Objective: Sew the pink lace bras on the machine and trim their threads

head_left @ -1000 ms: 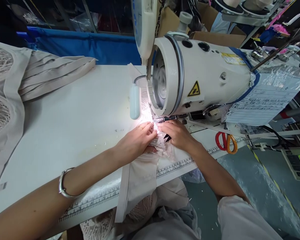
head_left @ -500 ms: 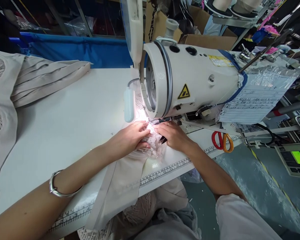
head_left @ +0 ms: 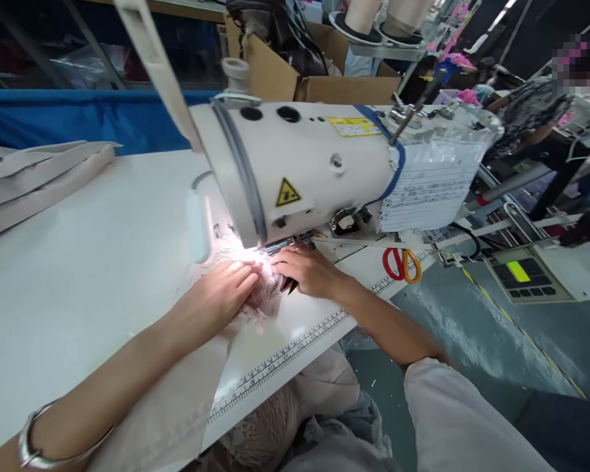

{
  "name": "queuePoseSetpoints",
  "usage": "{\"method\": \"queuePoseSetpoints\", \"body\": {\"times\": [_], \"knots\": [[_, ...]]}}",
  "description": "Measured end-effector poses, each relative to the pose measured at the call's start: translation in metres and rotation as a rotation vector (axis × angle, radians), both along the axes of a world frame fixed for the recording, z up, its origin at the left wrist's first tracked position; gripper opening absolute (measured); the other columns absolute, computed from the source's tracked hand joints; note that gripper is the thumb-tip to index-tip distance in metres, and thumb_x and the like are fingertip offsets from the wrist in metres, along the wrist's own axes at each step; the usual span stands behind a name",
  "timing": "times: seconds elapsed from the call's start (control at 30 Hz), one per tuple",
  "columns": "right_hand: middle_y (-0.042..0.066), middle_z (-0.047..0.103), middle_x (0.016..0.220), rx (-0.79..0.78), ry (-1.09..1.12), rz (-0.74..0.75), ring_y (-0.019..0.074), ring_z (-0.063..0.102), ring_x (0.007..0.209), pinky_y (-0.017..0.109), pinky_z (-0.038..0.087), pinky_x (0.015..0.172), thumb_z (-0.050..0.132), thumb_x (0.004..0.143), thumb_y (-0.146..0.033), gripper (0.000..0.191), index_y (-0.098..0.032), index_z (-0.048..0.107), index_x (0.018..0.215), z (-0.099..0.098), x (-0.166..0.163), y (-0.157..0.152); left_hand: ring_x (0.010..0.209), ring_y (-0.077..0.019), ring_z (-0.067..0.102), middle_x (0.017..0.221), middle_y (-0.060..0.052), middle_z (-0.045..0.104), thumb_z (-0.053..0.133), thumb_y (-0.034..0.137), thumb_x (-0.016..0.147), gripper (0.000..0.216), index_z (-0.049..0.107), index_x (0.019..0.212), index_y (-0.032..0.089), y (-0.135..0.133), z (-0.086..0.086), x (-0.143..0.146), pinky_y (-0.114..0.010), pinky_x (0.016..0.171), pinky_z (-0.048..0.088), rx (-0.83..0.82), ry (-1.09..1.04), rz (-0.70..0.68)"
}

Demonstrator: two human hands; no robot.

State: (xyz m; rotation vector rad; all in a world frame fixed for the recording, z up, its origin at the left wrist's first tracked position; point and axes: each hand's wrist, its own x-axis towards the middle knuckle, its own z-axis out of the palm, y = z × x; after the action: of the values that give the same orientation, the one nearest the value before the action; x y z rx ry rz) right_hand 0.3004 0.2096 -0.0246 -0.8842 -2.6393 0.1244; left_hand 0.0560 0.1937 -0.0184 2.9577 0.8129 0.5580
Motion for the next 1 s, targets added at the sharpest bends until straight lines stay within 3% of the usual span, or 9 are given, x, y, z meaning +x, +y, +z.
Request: {"method": "queuePoseSetpoints", "body": {"times": [0.1,0.2,0.37,0.57,0.73,0.87,1.0], "knots": [[0.007,0.069,0.096,0.017,-0.023,0.007,0.0212,0.055,0.100,0.033,0.045,0.080,0.043,0.094,-0.002,0.030,-0.020,0.066,0.088,0.000,0.001,0.001,0.085,-0.0229,0.065,0.101,-0.010,0.068,0.038,0.018,0.102,0.026,0.062,0.112,0.015,-0.001,-0.003,-0.002,-0.034,0.066,0.051,-0.025,-0.013,0.060],[0.007,0.069,0.097,0.029,-0.024,0.018,0.0208,0.055,0.100,0.033,0.044,0.084,0.042,0.093,0.000,0.031,-0.020,0.065,0.089,0.001,0.002,0.002,0.101,-0.0260,0.064,0.118,-0.012,0.066,0.041,0.020,0.103,0.031,0.057,0.130,0.018,0.000,-0.007,-0.002,-0.038,0.076,0.054,-0.004,0.003,0.021],[0.007,0.070,0.102,0.041,0.000,0.003,0.0205,0.056,0.103,0.033,0.044,0.088,0.043,0.090,0.002,0.033,-0.020,0.066,0.097,-0.002,0.003,0.003,0.126,-0.0309,0.055,0.128,-0.014,0.064,0.045,0.019,0.102,0.029,0.059,0.127,0.016,-0.001,-0.014,0.002,-0.048,0.100,0.051,-0.035,0.004,-0.026],[0.007,0.070,0.099,0.030,0.038,-0.002,0.0210,0.057,0.100,0.034,0.044,0.089,0.045,0.090,-0.001,0.030,-0.020,0.068,0.097,-0.004,0.004,0.003,0.115,-0.0276,0.062,0.118,-0.012,0.069,0.043,0.018,0.102,0.031,0.059,0.128,0.014,-0.007,-0.011,0.001,-0.045,0.095,0.055,-0.024,-0.015,0.029],[0.006,0.072,0.093,0.024,0.095,0.028,0.0208,0.059,0.099,0.033,0.045,0.084,0.051,0.095,-0.010,0.021,-0.020,0.069,0.089,-0.004,0.005,0.003,0.112,-0.0306,0.062,0.118,-0.015,0.067,0.045,0.014,0.099,0.032,0.061,0.127,0.013,-0.006,-0.009,0.003,-0.046,0.085,0.057,-0.005,0.005,-0.001],[0.006,0.074,0.094,0.074,0.158,0.032,0.0198,0.061,0.095,0.033,0.047,0.081,0.052,0.096,-0.014,0.020,-0.020,0.070,0.089,-0.004,0.004,0.003,0.124,-0.0318,0.056,0.125,-0.016,0.066,0.045,0.015,0.099,0.029,0.065,0.120,0.011,-0.006,-0.007,0.005,-0.049,0.098,0.053,-0.006,-0.025,-0.029],[0.005,0.075,0.093,0.094,0.184,0.040,0.0187,0.061,0.094,0.031,0.047,0.077,0.053,0.094,-0.010,0.020,-0.019,0.071,0.090,-0.005,0.004,0.003,0.123,-0.0300,0.058,0.124,-0.015,0.069,0.040,0.013,0.098,0.034,0.064,0.123,0.009,-0.007,-0.004,0.005,-0.048,0.104,0.049,0.062,-0.005,-0.044]]}}
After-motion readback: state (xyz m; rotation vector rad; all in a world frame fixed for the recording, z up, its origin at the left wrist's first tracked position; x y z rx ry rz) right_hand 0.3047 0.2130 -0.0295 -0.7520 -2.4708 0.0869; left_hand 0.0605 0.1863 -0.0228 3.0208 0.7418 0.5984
